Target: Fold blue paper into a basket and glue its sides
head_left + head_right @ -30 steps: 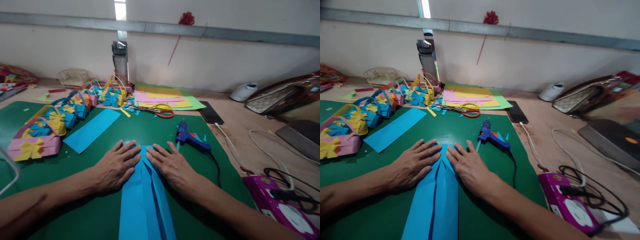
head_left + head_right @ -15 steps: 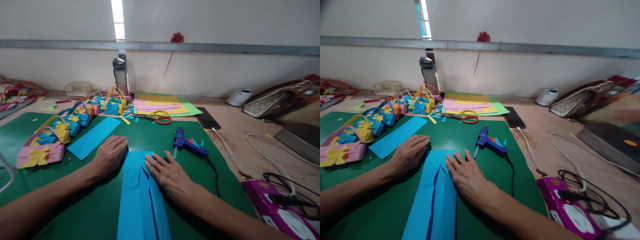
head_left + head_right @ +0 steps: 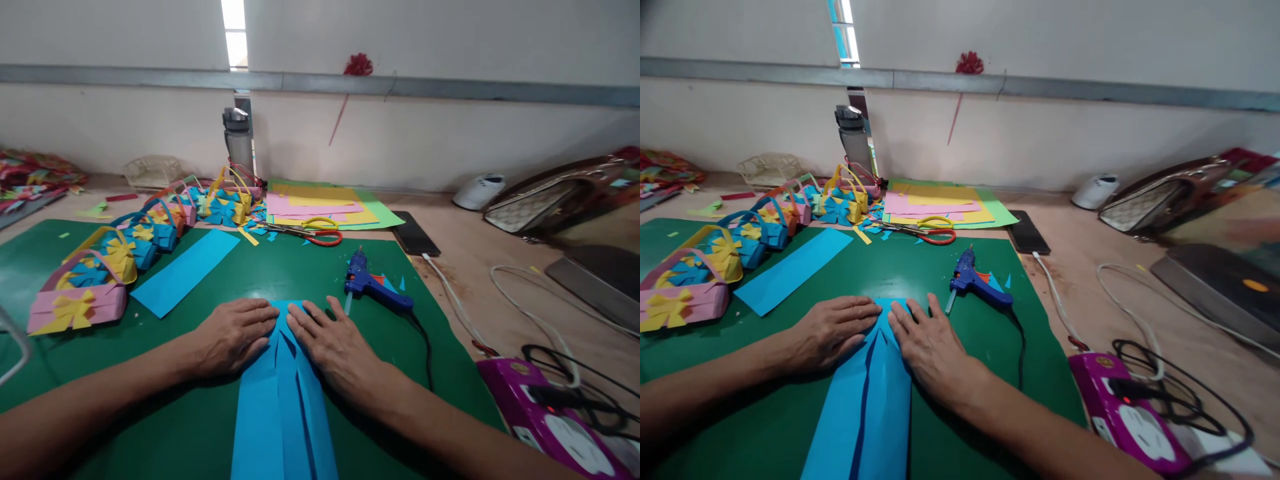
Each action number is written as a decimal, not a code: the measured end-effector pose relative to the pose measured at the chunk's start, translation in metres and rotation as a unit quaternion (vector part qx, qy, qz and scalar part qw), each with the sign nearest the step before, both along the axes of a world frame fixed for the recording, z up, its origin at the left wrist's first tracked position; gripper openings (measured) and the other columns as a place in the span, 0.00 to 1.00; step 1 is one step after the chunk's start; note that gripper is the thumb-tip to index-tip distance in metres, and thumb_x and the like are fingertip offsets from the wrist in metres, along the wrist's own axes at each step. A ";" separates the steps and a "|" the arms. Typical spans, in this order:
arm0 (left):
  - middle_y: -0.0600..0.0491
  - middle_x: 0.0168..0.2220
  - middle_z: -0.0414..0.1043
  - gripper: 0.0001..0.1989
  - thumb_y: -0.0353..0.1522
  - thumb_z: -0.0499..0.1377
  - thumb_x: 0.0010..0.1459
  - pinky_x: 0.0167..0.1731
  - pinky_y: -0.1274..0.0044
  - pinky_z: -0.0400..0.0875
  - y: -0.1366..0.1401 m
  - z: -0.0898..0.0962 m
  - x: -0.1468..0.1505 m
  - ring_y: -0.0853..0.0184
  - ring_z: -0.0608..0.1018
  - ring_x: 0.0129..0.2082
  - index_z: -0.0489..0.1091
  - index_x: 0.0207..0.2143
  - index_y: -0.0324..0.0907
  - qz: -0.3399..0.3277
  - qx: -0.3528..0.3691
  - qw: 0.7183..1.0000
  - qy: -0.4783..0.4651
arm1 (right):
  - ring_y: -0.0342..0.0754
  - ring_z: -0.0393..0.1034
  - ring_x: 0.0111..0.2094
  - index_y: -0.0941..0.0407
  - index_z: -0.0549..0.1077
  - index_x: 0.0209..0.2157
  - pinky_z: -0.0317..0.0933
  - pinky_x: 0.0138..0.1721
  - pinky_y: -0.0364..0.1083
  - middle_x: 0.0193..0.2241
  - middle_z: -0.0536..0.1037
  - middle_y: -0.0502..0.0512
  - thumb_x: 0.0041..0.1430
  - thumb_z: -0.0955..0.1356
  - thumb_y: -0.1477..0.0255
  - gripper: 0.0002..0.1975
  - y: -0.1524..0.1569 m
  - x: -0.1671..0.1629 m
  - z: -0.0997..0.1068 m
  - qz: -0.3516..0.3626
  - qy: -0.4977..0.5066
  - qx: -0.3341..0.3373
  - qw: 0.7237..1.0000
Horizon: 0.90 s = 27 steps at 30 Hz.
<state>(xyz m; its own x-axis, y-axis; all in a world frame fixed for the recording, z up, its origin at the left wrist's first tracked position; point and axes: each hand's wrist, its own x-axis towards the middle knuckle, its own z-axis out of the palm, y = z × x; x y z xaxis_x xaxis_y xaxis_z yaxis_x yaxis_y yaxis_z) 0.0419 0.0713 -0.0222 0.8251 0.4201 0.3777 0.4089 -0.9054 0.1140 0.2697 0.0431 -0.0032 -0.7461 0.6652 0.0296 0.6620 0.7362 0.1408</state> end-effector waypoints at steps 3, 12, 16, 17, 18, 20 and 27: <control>0.44 0.53 0.68 0.17 0.32 0.47 0.62 0.50 0.63 0.68 -0.004 -0.002 0.000 0.56 0.71 0.52 0.67 0.50 0.36 0.034 -0.008 0.999 0.035 | 0.58 0.59 0.55 0.60 0.64 0.55 0.51 0.53 0.66 0.55 0.67 0.64 0.63 0.57 0.77 0.19 0.002 0.002 0.000 -0.001 0.007 -0.026 1.000; 0.42 0.56 0.64 0.21 0.32 0.48 0.61 0.54 0.64 0.64 -0.014 -0.004 -0.001 0.58 0.65 0.58 0.63 0.54 0.34 0.032 -0.045 0.998 0.036 | 0.58 0.57 0.57 0.57 0.62 0.56 0.48 0.54 0.68 0.56 0.66 0.61 0.65 0.56 0.75 0.19 0.001 0.003 -0.008 0.021 0.042 -0.047 0.998; 0.42 0.59 0.60 0.22 0.34 0.48 0.61 0.53 0.60 0.64 -0.012 -0.005 0.002 0.54 0.63 0.59 0.59 0.57 0.35 0.078 -0.029 0.994 0.070 | 0.58 0.60 0.56 0.59 0.63 0.55 0.53 0.52 0.67 0.55 0.67 0.63 0.65 0.55 0.75 0.19 0.002 -0.003 -0.007 0.009 0.033 -0.018 0.999; 0.42 0.59 0.60 0.22 0.34 0.48 0.62 0.53 0.60 0.64 -0.011 -0.006 0.002 0.54 0.63 0.59 0.60 0.57 0.35 0.082 -0.024 0.994 0.066 | 0.58 0.60 0.55 0.59 0.64 0.54 0.53 0.52 0.67 0.55 0.68 0.63 0.65 0.55 0.75 0.18 0.002 -0.004 -0.007 0.009 0.030 -0.012 0.999; 0.41 0.58 0.61 0.21 0.33 0.48 0.62 0.53 0.60 0.64 -0.011 -0.007 0.001 0.55 0.63 0.58 0.61 0.56 0.34 0.081 -0.018 0.995 0.054 | 0.58 0.61 0.55 0.60 0.64 0.54 0.54 0.52 0.66 0.54 0.68 0.63 0.65 0.56 0.75 0.18 0.002 -0.004 -0.007 0.008 0.028 -0.004 1.000; 0.41 0.54 0.66 0.18 0.32 0.48 0.62 0.53 0.63 0.66 -0.010 -0.009 0.000 0.56 0.66 0.57 0.65 0.51 0.33 0.068 -0.006 0.998 0.007 | 0.57 0.62 0.54 0.60 0.65 0.53 0.54 0.52 0.66 0.53 0.69 0.63 0.64 0.57 0.76 0.17 0.002 -0.003 -0.007 0.004 0.025 0.014 1.000; 0.43 0.38 0.77 0.11 0.28 0.51 0.60 0.44 0.70 0.75 -0.012 -0.013 0.000 0.62 0.78 0.42 0.73 0.33 0.35 0.034 0.051 0.992 -0.113 | 0.57 0.64 0.52 0.61 0.66 0.52 0.54 0.52 0.65 0.53 0.69 0.64 0.63 0.58 0.78 0.17 0.003 0.000 -0.004 -0.014 -0.007 0.057 0.998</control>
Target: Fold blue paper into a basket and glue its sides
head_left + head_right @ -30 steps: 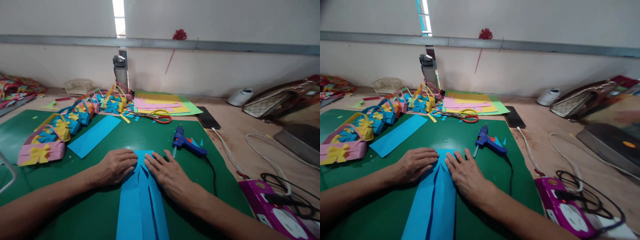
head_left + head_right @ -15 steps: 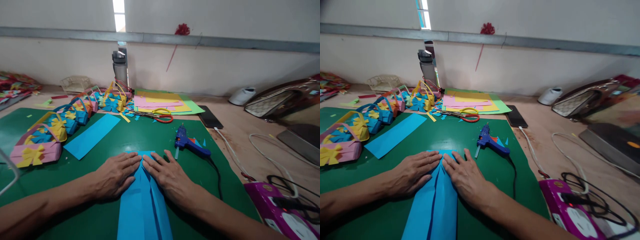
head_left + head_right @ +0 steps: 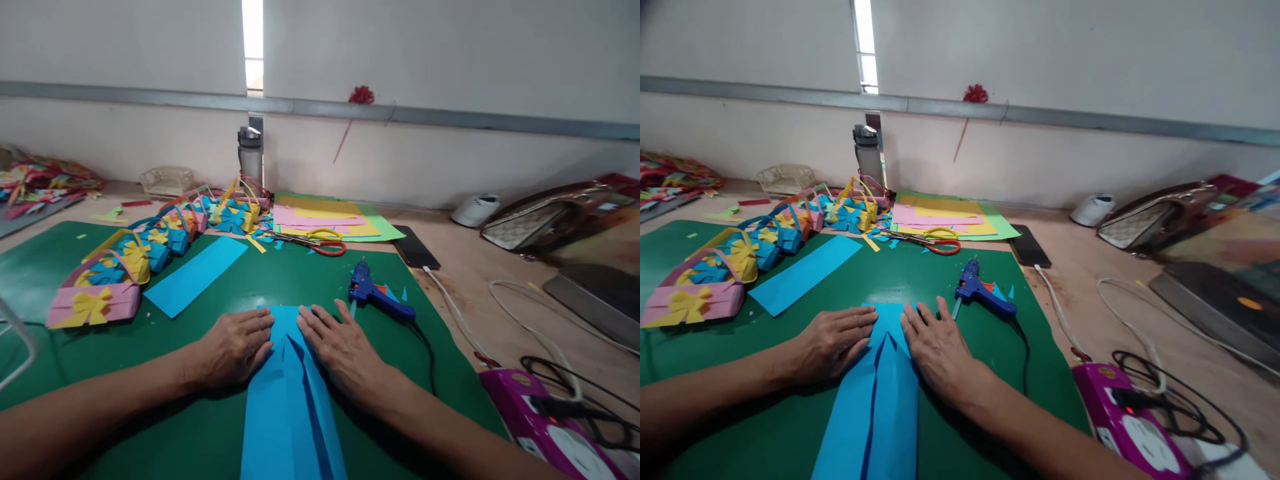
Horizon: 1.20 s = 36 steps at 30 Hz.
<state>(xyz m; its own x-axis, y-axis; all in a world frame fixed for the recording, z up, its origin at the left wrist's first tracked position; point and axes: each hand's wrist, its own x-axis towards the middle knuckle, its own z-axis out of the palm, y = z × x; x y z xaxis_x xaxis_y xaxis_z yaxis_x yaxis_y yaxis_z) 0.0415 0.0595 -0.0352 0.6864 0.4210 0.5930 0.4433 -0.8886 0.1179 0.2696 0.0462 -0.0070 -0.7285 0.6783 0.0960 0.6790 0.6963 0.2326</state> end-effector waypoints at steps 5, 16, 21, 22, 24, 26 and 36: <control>0.44 0.36 0.77 0.11 0.28 0.51 0.60 0.40 0.69 0.77 -0.003 0.003 0.002 0.60 0.79 0.40 0.73 0.33 0.35 0.024 0.011 1.000 0.009 | 0.56 0.66 0.50 0.60 0.69 0.50 0.56 0.51 0.62 0.52 0.71 0.62 0.62 0.59 0.77 0.16 -0.007 0.001 0.004 0.002 -0.009 -0.002 1.000; 0.43 0.49 0.72 0.13 0.29 0.50 0.61 0.50 0.68 0.71 -0.005 0.005 0.006 0.59 0.71 0.52 0.70 0.44 0.35 0.050 -0.024 0.995 0.084 | 0.56 0.63 0.52 0.59 0.66 0.53 0.55 0.50 0.60 0.53 0.70 0.61 0.61 0.59 0.73 0.19 -0.053 0.044 -0.005 0.062 0.056 0.031 0.996; 0.45 0.54 0.67 0.16 0.31 0.49 0.62 0.52 0.59 0.66 -0.007 0.003 0.015 0.56 0.68 0.56 0.67 0.51 0.39 0.084 -0.057 0.985 0.139 | 0.54 0.64 0.49 0.56 0.68 0.50 0.54 0.49 0.56 0.51 0.73 0.56 0.61 0.61 0.67 0.17 -0.052 0.051 -0.019 0.062 0.124 0.072 0.988; 0.45 0.55 0.66 0.17 0.31 0.49 0.62 0.53 0.59 0.64 -0.007 0.003 0.016 0.56 0.67 0.57 0.66 0.52 0.40 0.087 -0.064 0.983 0.149 | 0.53 0.64 0.49 0.56 0.68 0.50 0.53 0.49 0.56 0.51 0.73 0.55 0.62 0.60 0.66 0.17 -0.052 0.051 -0.019 0.061 0.129 0.075 0.987; 0.45 0.58 0.62 0.19 0.31 0.48 0.62 0.55 0.59 0.62 -0.007 0.003 0.017 0.57 0.64 0.59 0.63 0.55 0.40 0.089 -0.076 0.978 0.171 | 0.53 0.64 0.50 0.56 0.68 0.50 0.52 0.49 0.56 0.51 0.72 0.54 0.63 0.59 0.66 0.18 -0.052 0.051 -0.018 0.061 0.134 0.079 0.986; 0.46 0.60 0.58 0.20 0.32 0.48 0.63 0.56 0.59 0.60 -0.007 0.004 0.017 0.57 0.61 0.60 0.60 0.57 0.40 0.094 -0.084 0.974 0.190 | 0.53 0.64 0.50 0.56 0.69 0.50 0.51 0.49 0.56 0.51 0.73 0.54 0.64 0.57 0.68 0.17 -0.051 0.052 -0.015 0.067 0.128 0.080 0.986; 0.42 0.54 0.66 0.16 0.28 0.50 0.61 0.54 0.65 0.66 -0.010 0.004 0.019 0.58 0.63 0.59 0.66 0.50 0.32 0.059 -0.049 0.990 0.121 | 0.54 0.63 0.51 0.53 0.72 0.45 0.48 0.53 0.59 0.50 0.73 0.52 0.62 0.54 0.75 0.19 -0.048 0.055 -0.051 0.065 0.178 0.141 0.972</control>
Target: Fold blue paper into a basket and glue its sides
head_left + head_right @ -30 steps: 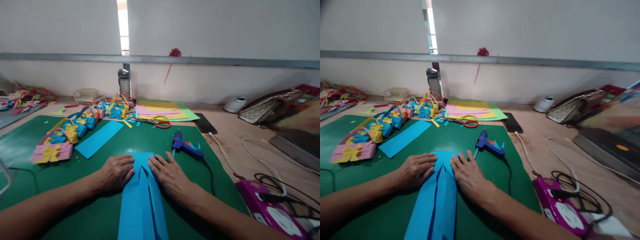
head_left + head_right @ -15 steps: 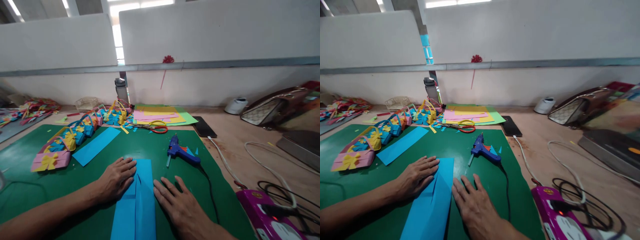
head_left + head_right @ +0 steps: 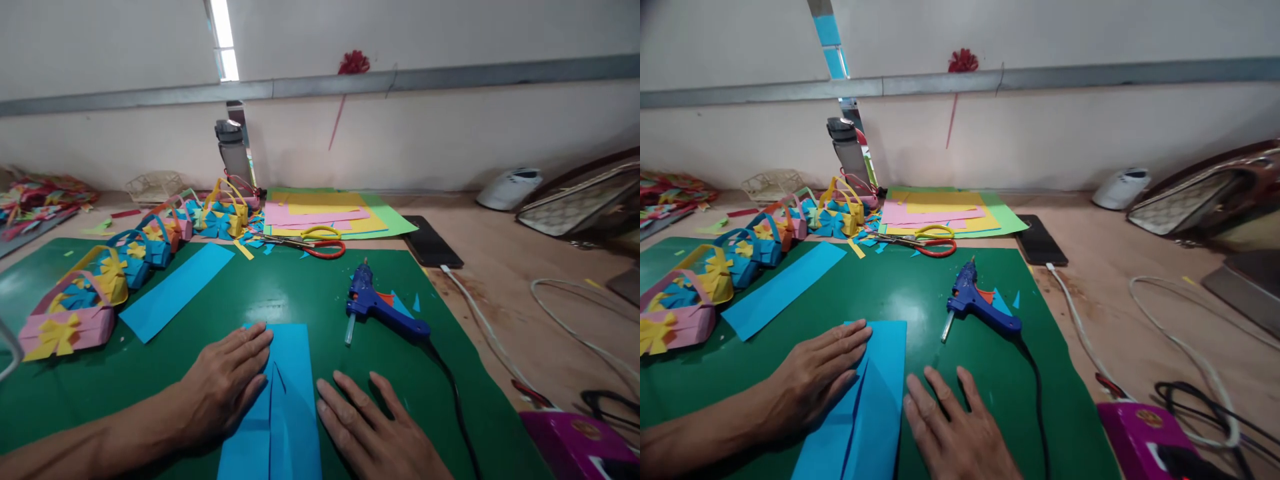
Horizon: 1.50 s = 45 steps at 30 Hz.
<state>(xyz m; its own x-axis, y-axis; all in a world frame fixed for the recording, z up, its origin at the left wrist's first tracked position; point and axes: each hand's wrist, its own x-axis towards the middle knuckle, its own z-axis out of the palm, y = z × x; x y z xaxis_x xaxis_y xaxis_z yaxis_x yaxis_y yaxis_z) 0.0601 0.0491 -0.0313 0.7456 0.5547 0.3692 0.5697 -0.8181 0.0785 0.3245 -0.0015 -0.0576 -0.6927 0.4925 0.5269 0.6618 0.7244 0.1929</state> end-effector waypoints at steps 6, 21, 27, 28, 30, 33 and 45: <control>0.44 0.45 0.74 0.10 0.26 0.53 0.60 0.51 0.71 0.70 -0.003 -0.001 0.000 0.61 0.71 0.52 0.71 0.40 0.33 -0.013 0.017 0.996 -0.087 | 0.56 0.62 0.53 0.53 0.71 0.47 0.51 0.51 0.60 0.53 0.71 0.54 0.61 0.54 0.74 0.20 0.001 0.005 0.008 0.013 -0.036 0.000 0.999; 0.40 0.53 0.68 0.18 0.34 0.49 0.61 0.51 0.57 0.65 -0.002 0.002 0.003 0.52 0.69 0.54 0.68 0.48 0.33 0.089 0.025 0.996 0.014 | 0.55 0.67 0.48 0.58 0.69 0.50 0.53 0.50 0.58 0.51 0.73 0.58 0.52 0.58 0.82 0.23 0.001 -0.001 0.047 0.015 -0.076 -0.128 0.989; 0.46 0.41 0.76 0.11 0.29 0.52 0.60 0.43 0.66 0.73 0.001 -0.002 -0.001 0.58 0.77 0.43 0.73 0.35 0.36 -0.003 0.056 0.995 -0.088 | 0.54 0.65 0.52 0.59 0.67 0.52 0.51 0.54 0.61 0.51 0.72 0.61 0.48 0.58 0.84 0.28 0.007 -0.019 0.078 -0.048 -0.065 -0.297 0.951; 0.45 0.41 0.76 0.11 0.29 0.52 0.60 0.43 0.66 0.74 0.001 -0.003 -0.001 0.59 0.77 0.43 0.73 0.35 0.36 -0.006 0.058 0.994 -0.091 | 0.54 0.63 0.53 0.59 0.67 0.53 0.49 0.55 0.61 0.52 0.71 0.61 0.48 0.58 0.84 0.28 0.010 -0.025 0.084 -0.053 -0.071 -0.315 0.945; 0.44 0.43 0.75 0.12 0.30 0.51 0.61 0.44 0.66 0.73 0.001 -0.004 -0.001 0.58 0.76 0.45 0.73 0.39 0.35 -0.005 0.054 0.995 -0.080 | 0.55 0.60 0.56 0.60 0.66 0.54 0.47 0.57 0.61 0.54 0.69 0.63 0.50 0.58 0.84 0.27 0.020 -0.036 0.091 -0.060 -0.098 -0.338 0.934; 0.41 0.48 0.72 0.16 0.31 0.49 0.61 0.47 0.62 0.70 0.001 -0.004 -0.001 0.55 0.72 0.50 0.70 0.46 0.33 0.022 0.027 0.999 -0.035 | 0.57 0.57 0.58 0.60 0.65 0.54 0.46 0.56 0.64 0.56 0.66 0.65 0.54 0.59 0.81 0.24 0.038 -0.049 0.089 -0.056 -0.172 -0.364 0.914; 0.44 0.60 0.57 0.24 0.40 0.48 0.62 0.55 0.55 0.56 0.000 0.003 0.000 0.50 0.59 0.60 0.60 0.57 0.37 0.151 -0.053 0.985 0.060 | 0.56 0.66 0.45 0.61 0.68 0.49 0.57 0.45 0.54 0.44 0.72 0.65 0.58 0.61 0.81 0.17 0.082 -0.067 0.086 -0.046 -0.261 -0.280 0.923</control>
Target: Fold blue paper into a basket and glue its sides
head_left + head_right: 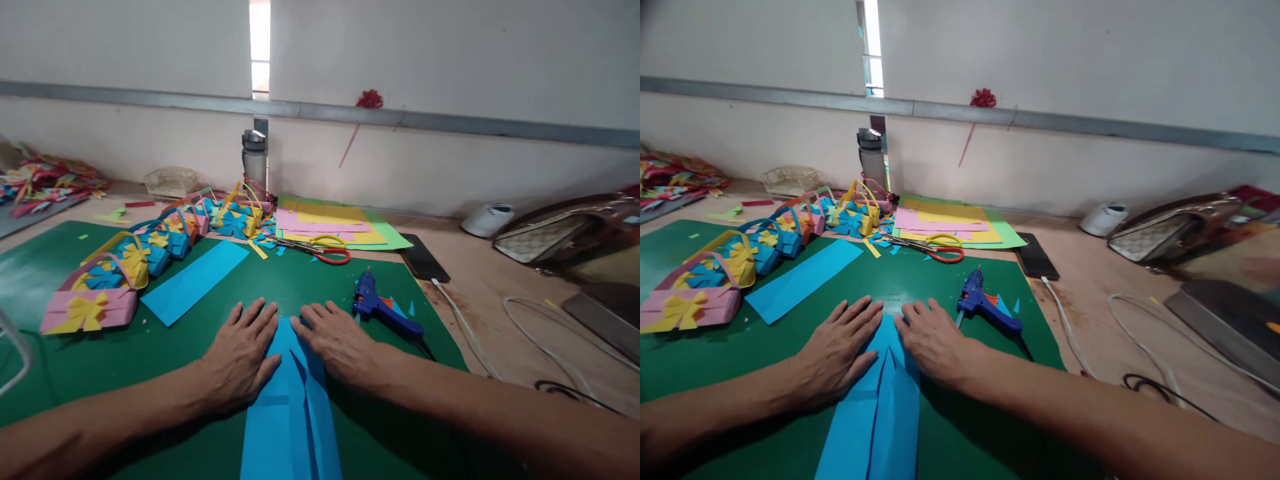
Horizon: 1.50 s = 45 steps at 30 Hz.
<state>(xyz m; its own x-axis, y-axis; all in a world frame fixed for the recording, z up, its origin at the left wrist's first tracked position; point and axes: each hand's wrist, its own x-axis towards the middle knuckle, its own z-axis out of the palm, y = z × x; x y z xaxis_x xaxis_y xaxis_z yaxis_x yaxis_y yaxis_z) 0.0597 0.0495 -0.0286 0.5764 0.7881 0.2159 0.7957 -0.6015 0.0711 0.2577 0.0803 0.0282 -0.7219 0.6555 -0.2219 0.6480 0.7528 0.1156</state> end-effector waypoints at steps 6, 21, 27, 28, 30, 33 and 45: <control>0.41 0.59 0.59 0.24 0.39 0.48 0.62 0.55 0.55 0.55 0.005 -0.006 -0.007 0.51 0.59 0.60 0.60 0.56 0.34 0.041 0.002 0.999 -0.035 | 0.53 0.69 0.39 0.59 0.72 0.40 0.58 0.33 0.46 0.39 0.74 0.62 0.58 0.63 0.77 0.10 0.022 -0.002 0.015 -0.133 0.032 -0.049 0.989; 0.40 0.60 0.57 0.30 0.36 0.51 0.59 0.56 0.53 0.54 0.005 -0.005 -0.011 0.51 0.57 0.61 0.50 0.61 0.36 0.024 -0.041 0.994 -0.098 | 0.42 0.65 0.23 0.58 0.73 0.30 0.52 0.22 0.40 0.21 0.73 0.48 0.44 0.70 0.70 0.09 0.045 -0.001 0.009 -0.280 0.186 -0.280 0.899; 0.41 0.54 0.65 0.28 0.34 0.54 0.58 0.47 0.67 0.70 0.011 0.002 -0.013 0.59 0.70 0.52 0.52 0.59 0.40 0.028 -0.153 0.907 -0.392 | 0.39 0.58 0.21 0.57 0.67 0.19 0.50 0.22 0.39 0.17 0.66 0.43 0.43 0.67 0.76 0.04 0.042 -0.003 0.011 -0.277 0.262 -0.368 0.848; 0.41 0.53 0.66 0.28 0.34 0.54 0.57 0.43 0.70 0.72 0.013 0.004 -0.013 0.60 0.72 0.50 0.52 0.59 0.39 0.034 -0.193 0.879 -0.436 | 0.38 0.58 0.21 0.57 0.67 0.19 0.51 0.22 0.38 0.17 0.66 0.43 0.43 0.66 0.76 0.03 0.041 -0.003 0.013 -0.277 0.275 -0.374 0.841; 0.41 0.50 0.69 0.28 0.35 0.55 0.56 0.37 0.73 0.73 0.017 0.007 -0.013 0.61 0.75 0.45 0.54 0.58 0.38 0.041 -0.269 0.822 -0.500 | 0.38 0.57 0.21 0.58 0.66 0.20 0.50 0.22 0.38 0.17 0.65 0.43 0.43 0.66 0.76 0.03 0.040 -0.002 0.016 -0.279 0.297 -0.382 0.829; 0.49 0.35 0.73 0.27 0.36 0.57 0.54 0.31 0.77 0.72 0.022 0.015 -0.014 0.66 0.75 0.33 0.60 0.55 0.35 0.058 -0.365 0.776 -0.511 | 0.39 0.56 0.21 0.58 0.66 0.20 0.51 0.22 0.39 0.18 0.65 0.43 0.43 0.65 0.75 0.03 0.039 -0.002 0.018 -0.280 0.317 -0.389 0.818; 0.58 0.18 0.64 0.18 0.43 0.57 0.53 0.19 0.83 0.59 0.033 0.025 -0.014 0.76 0.62 0.17 0.66 0.21 0.37 0.072 -0.482 0.718 -0.497 | 0.38 0.54 0.20 0.58 0.66 0.18 0.48 0.22 0.40 0.16 0.62 0.42 0.44 0.66 0.75 0.06 0.041 -0.014 0.022 -0.269 0.320 -0.394 0.819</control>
